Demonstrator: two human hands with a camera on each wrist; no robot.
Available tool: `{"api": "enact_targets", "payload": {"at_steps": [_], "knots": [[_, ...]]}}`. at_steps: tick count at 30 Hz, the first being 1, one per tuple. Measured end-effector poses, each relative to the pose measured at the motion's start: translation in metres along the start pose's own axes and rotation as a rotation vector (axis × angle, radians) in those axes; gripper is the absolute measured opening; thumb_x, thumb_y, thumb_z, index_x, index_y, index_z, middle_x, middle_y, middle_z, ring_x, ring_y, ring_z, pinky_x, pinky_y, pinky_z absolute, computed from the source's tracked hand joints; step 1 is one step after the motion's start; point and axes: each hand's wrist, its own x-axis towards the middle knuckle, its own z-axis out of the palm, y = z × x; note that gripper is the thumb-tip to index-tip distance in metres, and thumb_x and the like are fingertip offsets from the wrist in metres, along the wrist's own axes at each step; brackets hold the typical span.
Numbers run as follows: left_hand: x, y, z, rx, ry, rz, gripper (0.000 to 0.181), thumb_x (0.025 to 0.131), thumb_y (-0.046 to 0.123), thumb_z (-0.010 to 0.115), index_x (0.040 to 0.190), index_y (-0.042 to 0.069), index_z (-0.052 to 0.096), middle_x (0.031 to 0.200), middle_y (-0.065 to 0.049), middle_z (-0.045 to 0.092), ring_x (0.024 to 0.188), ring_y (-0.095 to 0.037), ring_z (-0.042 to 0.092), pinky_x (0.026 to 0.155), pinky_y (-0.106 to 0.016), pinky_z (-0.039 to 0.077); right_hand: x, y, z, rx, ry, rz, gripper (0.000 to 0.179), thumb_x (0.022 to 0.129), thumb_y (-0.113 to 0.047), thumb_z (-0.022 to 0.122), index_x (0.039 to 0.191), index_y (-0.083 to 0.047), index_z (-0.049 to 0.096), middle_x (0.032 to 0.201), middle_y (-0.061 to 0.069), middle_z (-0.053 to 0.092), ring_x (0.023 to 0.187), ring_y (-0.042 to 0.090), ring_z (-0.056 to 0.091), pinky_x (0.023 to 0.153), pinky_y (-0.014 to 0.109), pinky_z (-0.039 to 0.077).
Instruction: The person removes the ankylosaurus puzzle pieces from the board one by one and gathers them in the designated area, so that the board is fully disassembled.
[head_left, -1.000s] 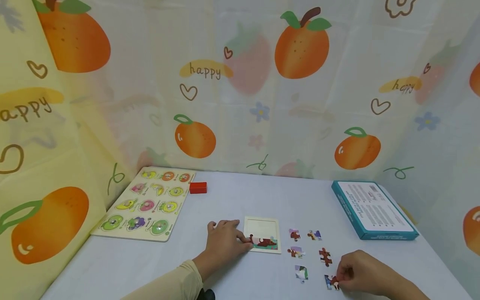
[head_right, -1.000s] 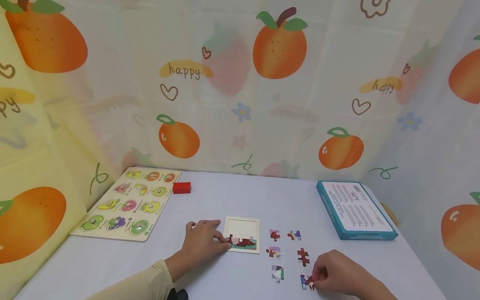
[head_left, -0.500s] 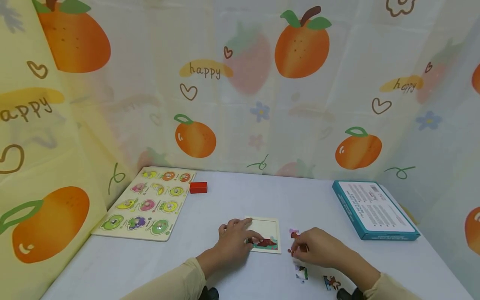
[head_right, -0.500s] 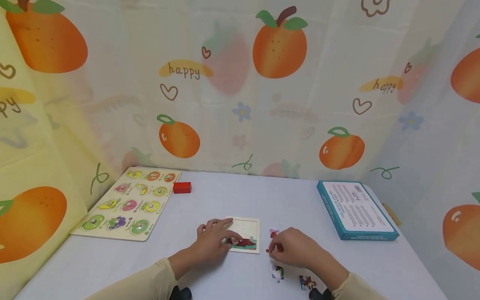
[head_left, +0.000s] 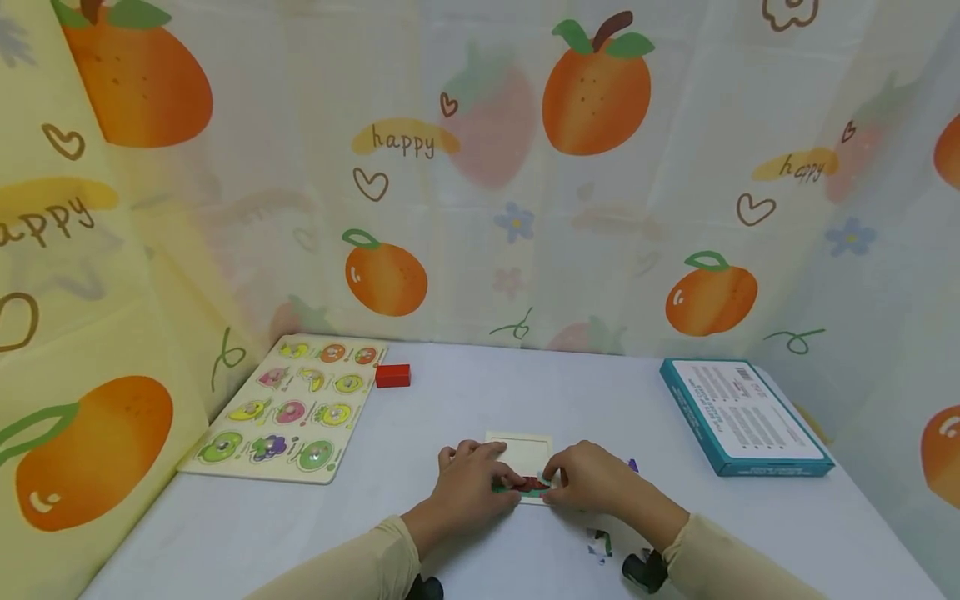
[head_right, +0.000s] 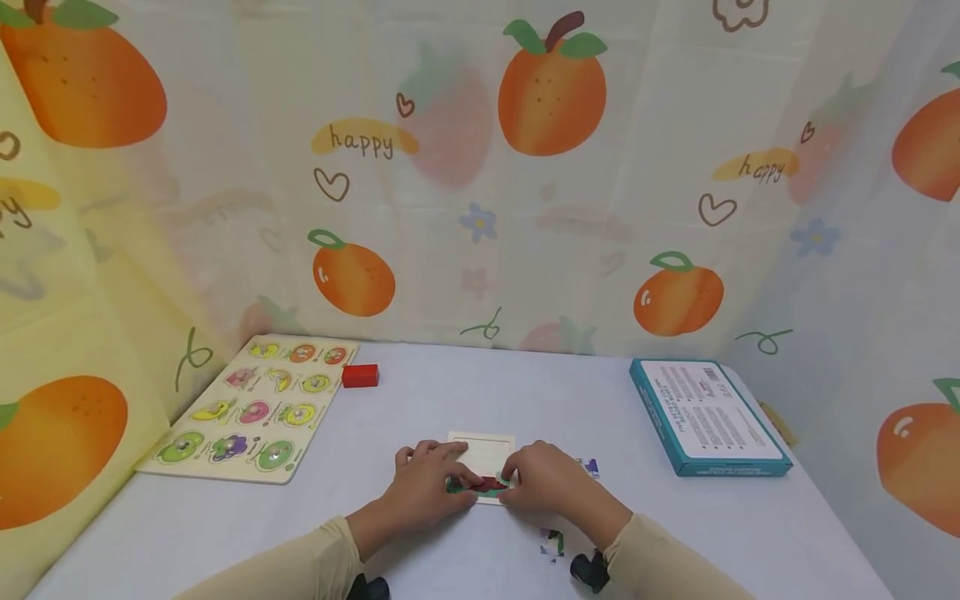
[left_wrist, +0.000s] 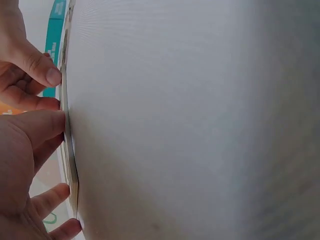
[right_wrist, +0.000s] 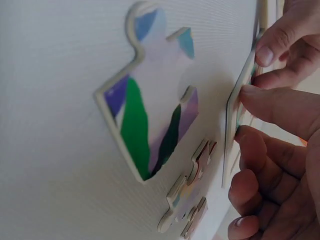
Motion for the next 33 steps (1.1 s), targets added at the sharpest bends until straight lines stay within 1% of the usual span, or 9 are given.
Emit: {"api": "enact_targets", "payload": {"at_steps": [7,11,15,18,23,25,27,30,33], "knots": [[0.001,0.007,-0.003,0.018,-0.011,-0.026,0.014,0.083,0.040,0.075,0.096,0.037,0.078,0.136,-0.003,0.056,0.118,-0.029,0.045,0.094,-0.061,0.022,0.001,0.000,0.002,0.067,-0.003,0.069,0.024,0.076,-0.027,0.084,0.089,-0.016,0.067,0.064,-0.011,0.052,0.057,0.007,0.047,0.052,0.027,0.041],[0.001,0.008,-0.003,0.031,-0.018,-0.036,0.014,0.082,0.041,0.076,0.096,0.037,0.078,0.136,-0.003,0.056,0.118,-0.029,0.045,0.095,-0.061,0.022,0.002,-0.002,0.000,0.025,-0.003,0.094,0.027,0.075,-0.030,0.084,0.090,-0.017,0.066,0.063,-0.011,0.051,0.058,0.007,0.047,0.052,0.026,0.041],[0.003,0.008,-0.004,0.046,-0.019,-0.030,0.014,0.083,0.041,0.076,0.096,0.037,0.078,0.136,-0.003,0.056,0.119,-0.030,0.046,0.095,-0.063,0.022,-0.003,0.000,-0.012,-0.010,-0.014,0.138,0.026,0.077,-0.034,0.082,0.092,-0.020,0.067,0.064,-0.011,0.052,0.062,0.009,0.048,0.054,0.028,0.042],[0.003,0.008,-0.003,0.047,-0.021,-0.026,0.013,0.083,0.041,0.075,0.095,0.037,0.078,0.137,-0.002,0.055,0.120,-0.030,0.045,0.095,-0.064,0.021,-0.015,0.017,-0.029,-0.005,-0.013,0.186,0.025,0.077,-0.037,0.082,0.093,-0.023,0.069,0.067,-0.011,0.053,0.066,0.011,0.050,0.056,0.029,0.043],[0.003,0.006,-0.002,0.037,-0.028,-0.040,0.013,0.083,0.042,0.075,0.094,0.037,0.078,0.138,-0.001,0.055,0.122,-0.031,0.044,0.096,-0.062,0.021,-0.053,0.071,-0.056,-0.003,-0.007,0.245,0.022,0.077,-0.036,0.083,0.091,-0.024,0.071,0.067,-0.008,0.053,0.065,0.012,0.049,0.055,0.027,0.040],[0.003,0.006,-0.003,0.031,-0.026,-0.044,0.013,0.083,0.042,0.075,0.094,0.037,0.078,0.138,-0.001,0.055,0.122,-0.031,0.044,0.096,-0.063,0.020,-0.068,0.092,-0.063,0.001,-0.010,0.280,0.022,0.077,-0.035,0.083,0.091,-0.023,0.071,0.068,-0.007,0.052,0.065,0.012,0.049,0.055,0.027,0.039],[0.002,0.006,-0.004,0.027,-0.022,-0.042,0.013,0.082,0.041,0.076,0.094,0.037,0.078,0.137,-0.002,0.055,0.122,-0.032,0.044,0.096,-0.063,0.020,-0.079,0.108,-0.067,0.000,-0.009,0.314,0.023,0.076,-0.034,0.084,0.092,-0.022,0.071,0.068,-0.005,0.052,0.065,0.013,0.049,0.055,0.027,0.039],[0.002,0.006,-0.005,0.016,-0.016,-0.040,0.012,0.082,0.040,0.076,0.093,0.037,0.078,0.137,-0.002,0.056,0.121,-0.032,0.044,0.096,-0.064,0.019,-0.090,0.122,-0.068,0.003,-0.015,0.370,0.025,0.076,-0.033,0.084,0.093,-0.019,0.071,0.068,-0.003,0.052,0.066,0.014,0.049,0.055,0.028,0.039],[0.003,0.005,-0.005,0.022,-0.018,-0.049,0.015,0.081,0.042,0.077,0.094,0.037,0.079,0.136,-0.001,0.056,0.120,-0.031,0.045,0.096,-0.063,0.019,-0.091,0.128,-0.065,-0.014,-0.017,0.403,0.024,0.077,-0.031,0.083,0.094,-0.018,0.072,0.069,-0.002,0.052,0.066,0.015,0.049,0.056,0.030,0.039]]}}
